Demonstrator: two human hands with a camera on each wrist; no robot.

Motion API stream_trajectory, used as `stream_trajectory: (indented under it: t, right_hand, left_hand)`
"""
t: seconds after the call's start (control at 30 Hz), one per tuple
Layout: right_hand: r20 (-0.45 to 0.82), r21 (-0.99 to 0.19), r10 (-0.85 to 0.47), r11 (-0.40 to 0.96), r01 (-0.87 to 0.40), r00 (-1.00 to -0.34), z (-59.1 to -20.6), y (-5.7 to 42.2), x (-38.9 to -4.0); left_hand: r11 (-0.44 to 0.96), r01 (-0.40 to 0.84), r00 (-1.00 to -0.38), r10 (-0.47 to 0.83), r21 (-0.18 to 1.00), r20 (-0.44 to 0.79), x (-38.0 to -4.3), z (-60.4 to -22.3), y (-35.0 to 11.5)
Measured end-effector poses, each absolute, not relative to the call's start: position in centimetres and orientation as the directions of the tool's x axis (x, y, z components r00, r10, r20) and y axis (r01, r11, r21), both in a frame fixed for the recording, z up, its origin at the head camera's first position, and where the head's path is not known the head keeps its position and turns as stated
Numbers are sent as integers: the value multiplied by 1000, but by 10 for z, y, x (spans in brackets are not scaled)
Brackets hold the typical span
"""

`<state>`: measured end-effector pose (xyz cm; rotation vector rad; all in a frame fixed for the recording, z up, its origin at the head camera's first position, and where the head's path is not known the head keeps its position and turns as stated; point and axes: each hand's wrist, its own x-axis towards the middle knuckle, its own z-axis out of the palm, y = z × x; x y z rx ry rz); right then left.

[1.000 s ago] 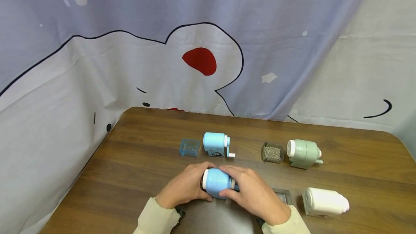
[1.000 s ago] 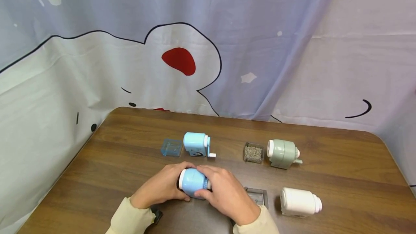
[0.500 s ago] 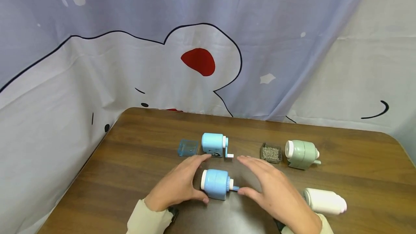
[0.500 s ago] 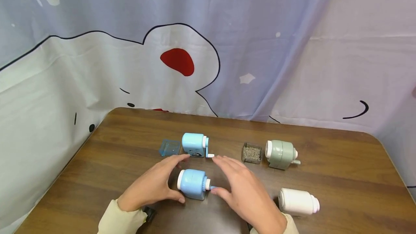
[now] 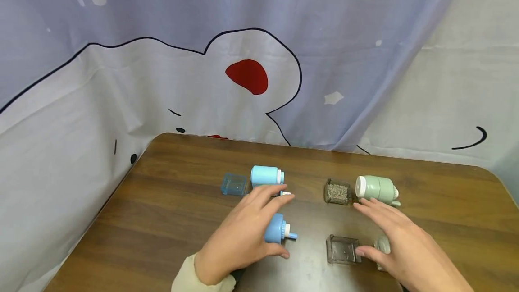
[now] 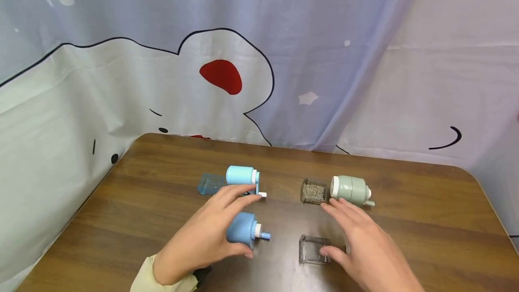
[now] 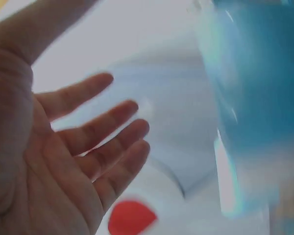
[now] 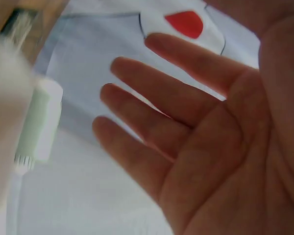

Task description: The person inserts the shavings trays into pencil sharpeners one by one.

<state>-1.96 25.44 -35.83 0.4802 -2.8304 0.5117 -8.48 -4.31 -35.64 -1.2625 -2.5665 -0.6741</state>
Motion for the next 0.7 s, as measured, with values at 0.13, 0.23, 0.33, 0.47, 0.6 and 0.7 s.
stream_trajectory:
  t: [0.13, 0.23, 0.33, 0.47, 0.6, 0.7]
  right_hand:
    - [263, -299, -277, 887, -351, -924, -364, 272, -19]
    - [264, -302, -278, 886, -353, -924, -368, 282, -19]
    - [239, -312, -280, 885, -347, -930, -371, 290, -18]
    - [183, -320, -286, 887, -332, -941, -375, 297, -16]
    - [161, -312, -288, 893, -325, -944, -379, 303, -15]
    - [151, -310, -285, 896, -319, -947, -380, 307, -15]
  left_hand:
    - [520, 814, -581, 720, 258, 380, -72, -357, -10]
    - [529, 822, -568, 741, 210, 359, -64, -361, 12]
    - [538, 824, -565, 764, 177, 311, -59, -365, 29]
    - [549, 817, -576, 785, 176, 229, -57, -370, 45]
    - [584, 791, -609, 781, 184, 138, -54, -380, 58]
    - [626, 761, -642, 764, 167, 60, -51, -391, 67]
